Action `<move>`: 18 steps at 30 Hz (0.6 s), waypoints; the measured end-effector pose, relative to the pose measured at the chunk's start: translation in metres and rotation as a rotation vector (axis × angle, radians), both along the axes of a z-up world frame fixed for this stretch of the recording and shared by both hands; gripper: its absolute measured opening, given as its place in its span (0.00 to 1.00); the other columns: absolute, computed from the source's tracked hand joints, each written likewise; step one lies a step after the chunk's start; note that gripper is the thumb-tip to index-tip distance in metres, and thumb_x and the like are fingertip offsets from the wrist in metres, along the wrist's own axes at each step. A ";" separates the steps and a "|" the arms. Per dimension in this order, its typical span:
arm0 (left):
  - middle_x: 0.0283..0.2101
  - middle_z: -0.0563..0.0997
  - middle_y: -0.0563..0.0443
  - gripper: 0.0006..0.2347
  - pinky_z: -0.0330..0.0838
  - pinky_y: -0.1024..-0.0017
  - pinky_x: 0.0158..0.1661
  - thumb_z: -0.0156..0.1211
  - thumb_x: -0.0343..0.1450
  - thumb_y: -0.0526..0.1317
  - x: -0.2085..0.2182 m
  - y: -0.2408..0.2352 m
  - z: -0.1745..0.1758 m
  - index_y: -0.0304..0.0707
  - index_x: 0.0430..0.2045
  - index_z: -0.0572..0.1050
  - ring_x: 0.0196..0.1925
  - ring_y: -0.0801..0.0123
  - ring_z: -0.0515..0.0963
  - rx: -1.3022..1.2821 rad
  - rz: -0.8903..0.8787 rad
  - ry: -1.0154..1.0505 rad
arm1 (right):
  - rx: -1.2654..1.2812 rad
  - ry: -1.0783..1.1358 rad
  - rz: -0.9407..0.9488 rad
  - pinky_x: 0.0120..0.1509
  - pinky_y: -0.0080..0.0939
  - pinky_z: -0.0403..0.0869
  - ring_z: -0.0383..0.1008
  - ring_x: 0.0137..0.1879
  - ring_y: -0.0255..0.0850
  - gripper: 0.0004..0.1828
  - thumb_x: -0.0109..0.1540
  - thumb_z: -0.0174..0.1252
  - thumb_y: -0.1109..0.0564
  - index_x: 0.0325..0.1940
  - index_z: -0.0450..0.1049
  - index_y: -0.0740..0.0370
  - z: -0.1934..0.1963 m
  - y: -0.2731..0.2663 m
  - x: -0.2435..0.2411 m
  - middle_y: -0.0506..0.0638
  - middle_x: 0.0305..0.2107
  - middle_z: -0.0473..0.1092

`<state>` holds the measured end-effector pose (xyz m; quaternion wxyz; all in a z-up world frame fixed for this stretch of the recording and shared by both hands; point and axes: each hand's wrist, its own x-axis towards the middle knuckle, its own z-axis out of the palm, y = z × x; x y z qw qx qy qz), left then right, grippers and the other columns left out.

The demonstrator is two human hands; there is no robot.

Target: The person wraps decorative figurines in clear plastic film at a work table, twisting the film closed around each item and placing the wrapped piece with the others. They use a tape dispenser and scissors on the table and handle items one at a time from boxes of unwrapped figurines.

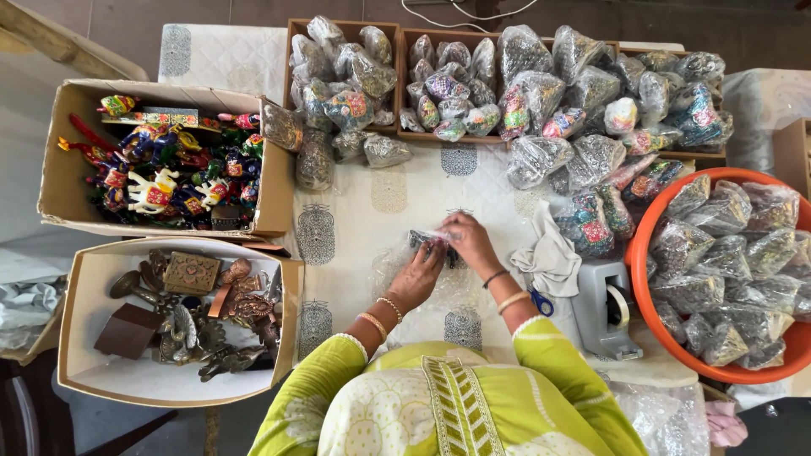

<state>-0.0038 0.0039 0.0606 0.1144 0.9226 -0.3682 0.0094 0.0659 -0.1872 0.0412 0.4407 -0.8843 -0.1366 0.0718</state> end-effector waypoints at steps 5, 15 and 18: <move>0.63 0.68 0.29 0.22 0.61 0.54 0.66 0.53 0.68 0.35 -0.004 -0.001 -0.010 0.21 0.58 0.69 0.66 0.39 0.66 0.002 -0.001 -0.003 | -0.190 -0.196 0.043 0.57 0.43 0.76 0.75 0.51 0.46 0.17 0.57 0.63 0.65 0.50 0.81 0.57 0.058 0.011 -0.041 0.49 0.43 0.76; 0.63 0.65 0.27 0.23 0.55 0.52 0.68 0.59 0.64 0.37 -0.009 -0.001 0.009 0.20 0.53 0.70 0.67 0.32 0.62 0.002 -0.003 0.150 | -0.141 -0.136 0.045 0.66 0.46 0.72 0.72 0.64 0.51 0.21 0.65 0.56 0.58 0.64 0.72 0.60 0.073 0.011 -0.069 0.55 0.60 0.71; 0.61 0.65 0.28 0.25 0.53 0.49 0.70 0.59 0.65 0.38 -0.009 0.009 0.009 0.18 0.55 0.67 0.68 0.35 0.62 -0.111 -0.034 0.167 | -0.175 -0.150 0.060 0.70 0.48 0.69 0.68 0.68 0.52 0.20 0.68 0.54 0.56 0.64 0.72 0.62 0.062 0.009 -0.075 0.56 0.63 0.68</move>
